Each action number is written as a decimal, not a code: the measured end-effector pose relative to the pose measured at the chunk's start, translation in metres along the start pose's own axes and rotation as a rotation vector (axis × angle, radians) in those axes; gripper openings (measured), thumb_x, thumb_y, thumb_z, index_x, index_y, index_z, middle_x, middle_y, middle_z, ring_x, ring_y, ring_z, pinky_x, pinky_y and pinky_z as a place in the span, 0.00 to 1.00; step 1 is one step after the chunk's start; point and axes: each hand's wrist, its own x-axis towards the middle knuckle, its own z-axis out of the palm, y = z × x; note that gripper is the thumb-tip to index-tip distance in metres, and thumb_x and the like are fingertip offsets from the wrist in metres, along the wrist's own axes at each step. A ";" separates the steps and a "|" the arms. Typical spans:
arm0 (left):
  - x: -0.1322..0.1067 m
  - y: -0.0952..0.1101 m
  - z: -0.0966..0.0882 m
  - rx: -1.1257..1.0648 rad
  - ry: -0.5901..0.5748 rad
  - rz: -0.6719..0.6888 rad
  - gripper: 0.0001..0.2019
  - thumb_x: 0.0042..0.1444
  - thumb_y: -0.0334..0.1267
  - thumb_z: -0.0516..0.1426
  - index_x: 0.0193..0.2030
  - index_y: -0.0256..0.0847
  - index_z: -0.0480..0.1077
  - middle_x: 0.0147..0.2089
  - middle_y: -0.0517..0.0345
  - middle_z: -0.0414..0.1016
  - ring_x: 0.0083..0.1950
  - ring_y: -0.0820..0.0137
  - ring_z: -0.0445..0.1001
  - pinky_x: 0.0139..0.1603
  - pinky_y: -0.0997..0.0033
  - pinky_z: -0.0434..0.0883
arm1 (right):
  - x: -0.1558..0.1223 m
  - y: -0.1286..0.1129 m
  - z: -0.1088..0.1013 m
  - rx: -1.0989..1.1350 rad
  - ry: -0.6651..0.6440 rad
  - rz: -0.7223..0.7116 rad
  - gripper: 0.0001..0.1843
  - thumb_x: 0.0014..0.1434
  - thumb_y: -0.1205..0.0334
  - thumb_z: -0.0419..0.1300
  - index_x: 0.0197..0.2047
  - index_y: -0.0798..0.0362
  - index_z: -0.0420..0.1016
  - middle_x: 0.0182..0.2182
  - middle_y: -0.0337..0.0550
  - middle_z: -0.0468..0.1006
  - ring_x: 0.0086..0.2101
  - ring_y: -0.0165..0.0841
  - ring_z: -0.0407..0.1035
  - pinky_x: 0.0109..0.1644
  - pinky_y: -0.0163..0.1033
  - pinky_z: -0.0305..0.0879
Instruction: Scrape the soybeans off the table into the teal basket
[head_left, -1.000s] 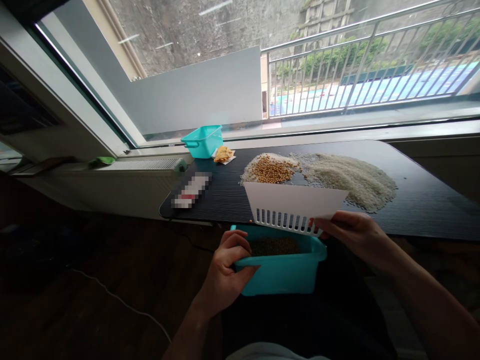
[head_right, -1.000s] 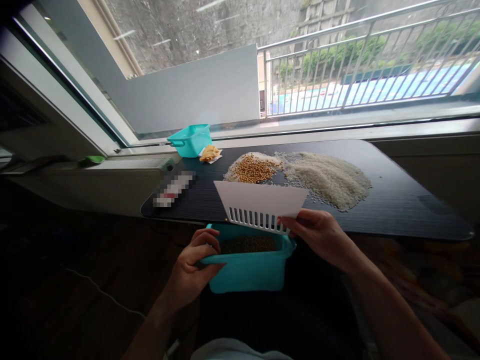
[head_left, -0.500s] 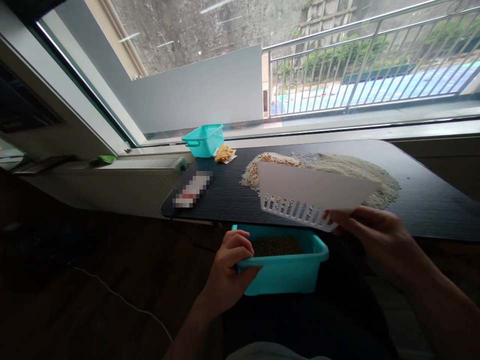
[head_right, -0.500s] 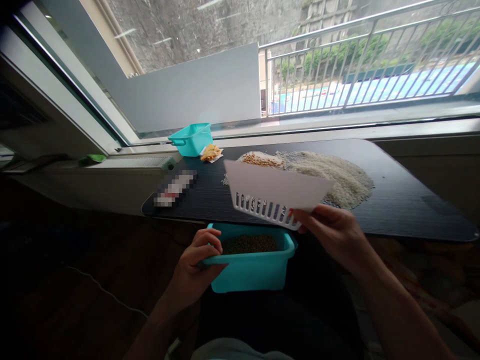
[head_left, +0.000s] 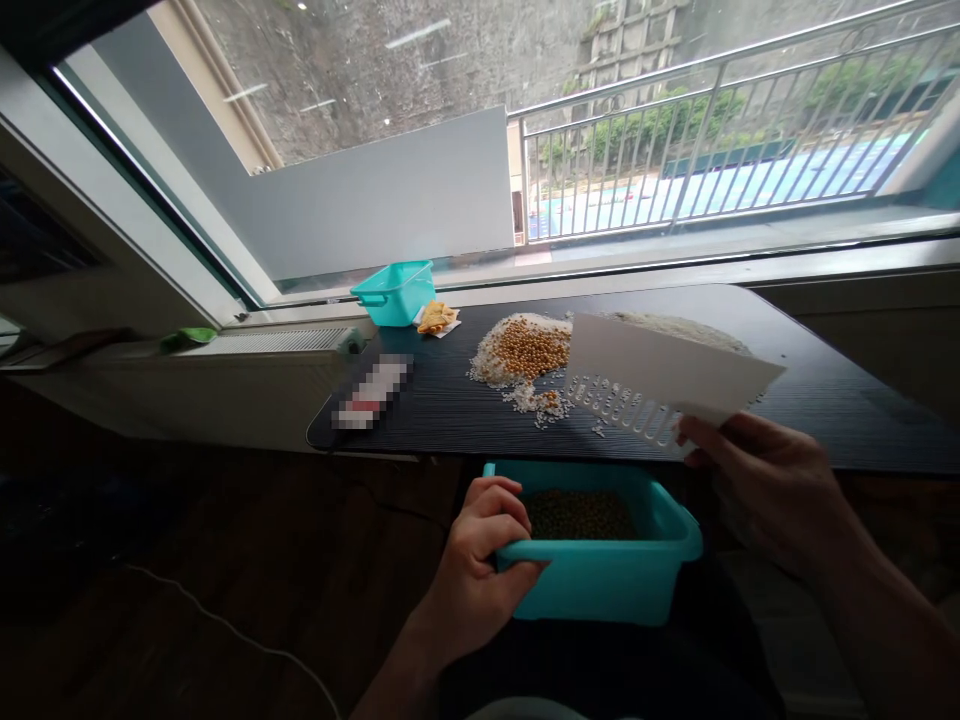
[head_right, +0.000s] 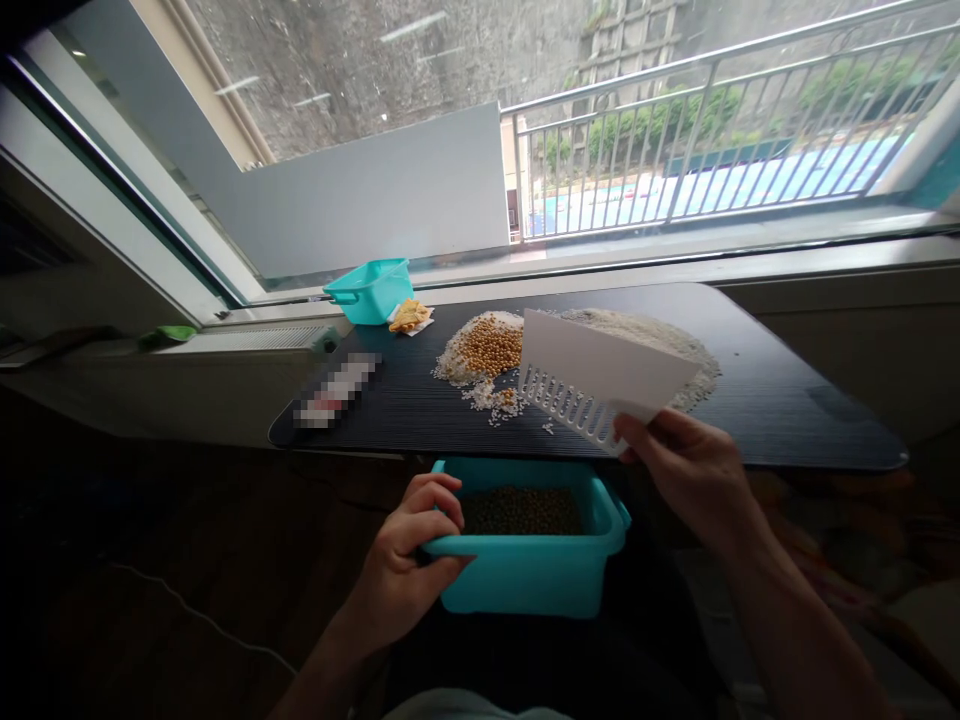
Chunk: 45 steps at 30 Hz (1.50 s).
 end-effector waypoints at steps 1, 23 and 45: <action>0.000 0.000 -0.001 0.001 -0.005 -0.002 0.12 0.60 0.28 0.68 0.29 0.42 0.73 0.35 0.55 0.77 0.52 0.57 0.79 0.59 0.56 0.79 | 0.003 0.000 0.003 0.008 -0.028 0.000 0.28 0.40 0.31 0.78 0.31 0.47 0.88 0.20 0.38 0.80 0.22 0.36 0.75 0.28 0.42 0.73; 0.001 0.002 -0.002 0.000 -0.019 -0.019 0.11 0.60 0.27 0.67 0.29 0.42 0.73 0.35 0.54 0.78 0.53 0.56 0.79 0.58 0.56 0.79 | 0.000 -0.007 0.007 -0.003 -0.251 -0.006 0.31 0.41 0.28 0.77 0.28 0.49 0.86 0.20 0.41 0.79 0.25 0.38 0.73 0.32 0.43 0.71; 0.000 0.002 -0.003 0.011 -0.029 -0.040 0.11 0.61 0.29 0.67 0.28 0.42 0.74 0.35 0.53 0.79 0.53 0.56 0.79 0.58 0.54 0.80 | -0.006 -0.020 0.000 -0.007 -0.282 0.061 0.35 0.34 0.25 0.78 0.22 0.50 0.83 0.22 0.44 0.80 0.25 0.38 0.72 0.31 0.44 0.70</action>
